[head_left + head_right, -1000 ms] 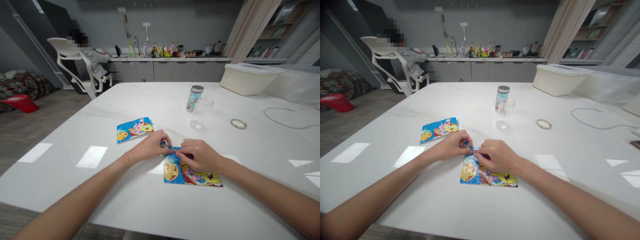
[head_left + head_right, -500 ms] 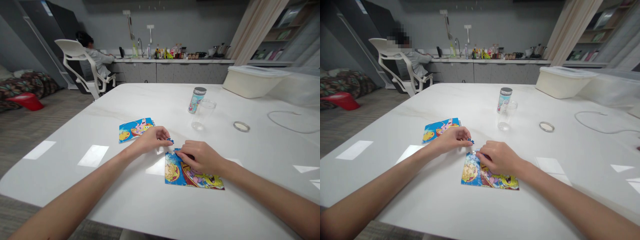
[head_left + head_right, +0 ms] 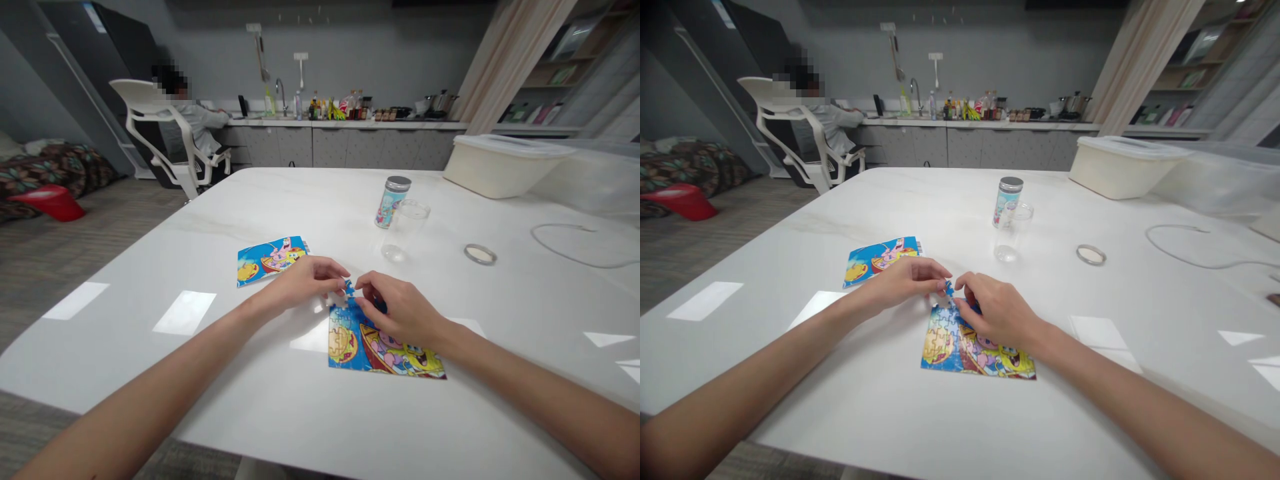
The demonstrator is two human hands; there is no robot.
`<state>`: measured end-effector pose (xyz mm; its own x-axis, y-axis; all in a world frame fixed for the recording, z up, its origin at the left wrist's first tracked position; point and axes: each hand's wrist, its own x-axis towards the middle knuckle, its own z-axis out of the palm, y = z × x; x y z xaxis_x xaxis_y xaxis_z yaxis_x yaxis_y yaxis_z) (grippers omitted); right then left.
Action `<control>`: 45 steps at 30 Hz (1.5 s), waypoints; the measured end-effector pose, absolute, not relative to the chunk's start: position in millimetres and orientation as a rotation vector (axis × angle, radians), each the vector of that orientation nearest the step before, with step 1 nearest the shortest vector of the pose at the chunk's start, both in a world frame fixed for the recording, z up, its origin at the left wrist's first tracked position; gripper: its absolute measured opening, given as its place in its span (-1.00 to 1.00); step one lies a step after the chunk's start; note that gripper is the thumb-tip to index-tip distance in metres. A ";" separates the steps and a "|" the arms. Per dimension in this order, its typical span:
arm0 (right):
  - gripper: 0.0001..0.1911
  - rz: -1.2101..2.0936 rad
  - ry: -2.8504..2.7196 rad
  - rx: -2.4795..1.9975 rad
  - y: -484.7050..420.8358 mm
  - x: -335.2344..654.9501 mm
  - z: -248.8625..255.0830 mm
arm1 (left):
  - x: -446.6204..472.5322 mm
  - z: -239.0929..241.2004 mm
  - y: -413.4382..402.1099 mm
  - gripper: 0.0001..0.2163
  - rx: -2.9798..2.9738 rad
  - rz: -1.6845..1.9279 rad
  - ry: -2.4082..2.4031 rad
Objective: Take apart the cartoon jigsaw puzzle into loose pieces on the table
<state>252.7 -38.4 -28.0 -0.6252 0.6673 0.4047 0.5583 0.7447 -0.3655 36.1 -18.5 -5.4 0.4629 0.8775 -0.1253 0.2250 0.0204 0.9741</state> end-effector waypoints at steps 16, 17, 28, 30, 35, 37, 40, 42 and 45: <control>-0.73 0.294 -2.406 -0.919 -37.6 251.3 -28.2 | 35.8 -5.7 -21.6 -0.90 1.501 0.654 0.900; -0.73 0.289 -2.405 -0.923 -37.4 251.3 -28.5 | 35.9 -5.4 -21.9 -0.88 1.498 0.650 0.900; -0.68 0.262 -2.425 -0.907 -35.7 252.6 -30.9 | 35.7 -2.5 -22.4 -0.81 1.518 0.632 0.871; -0.68 0.266 -2.434 -0.917 -35.7 252.7 -30.9 | 35.3 -3.8 -22.1 -0.80 1.512 0.628 0.864; -0.68 0.268 -2.438 -0.899 -35.5 252.8 -30.1 | 32.8 -6.0 -20.8 -0.80 1.534 0.624 0.833; -0.69 0.275 -2.438 -0.893 -35.6 252.9 -29.7 | 32.2 -6.0 -20.7 -0.79 1.543 0.629 0.822; -0.72 0.309 -2.444 -0.913 -36.1 252.7 -29.1 | 33.3 -5.0 -21.6 -0.80 1.557 0.637 0.833; -0.73 0.360 -2.436 -0.935 -36.6 252.2 -28.6 | 34.9 -3.9 -22.2 -0.80 1.569 0.641 0.867; -0.74 0.451 -2.413 -0.973 -37.3 251.1 -27.9 | 36.3 -2.9 -21.5 -0.84 1.618 0.676 0.966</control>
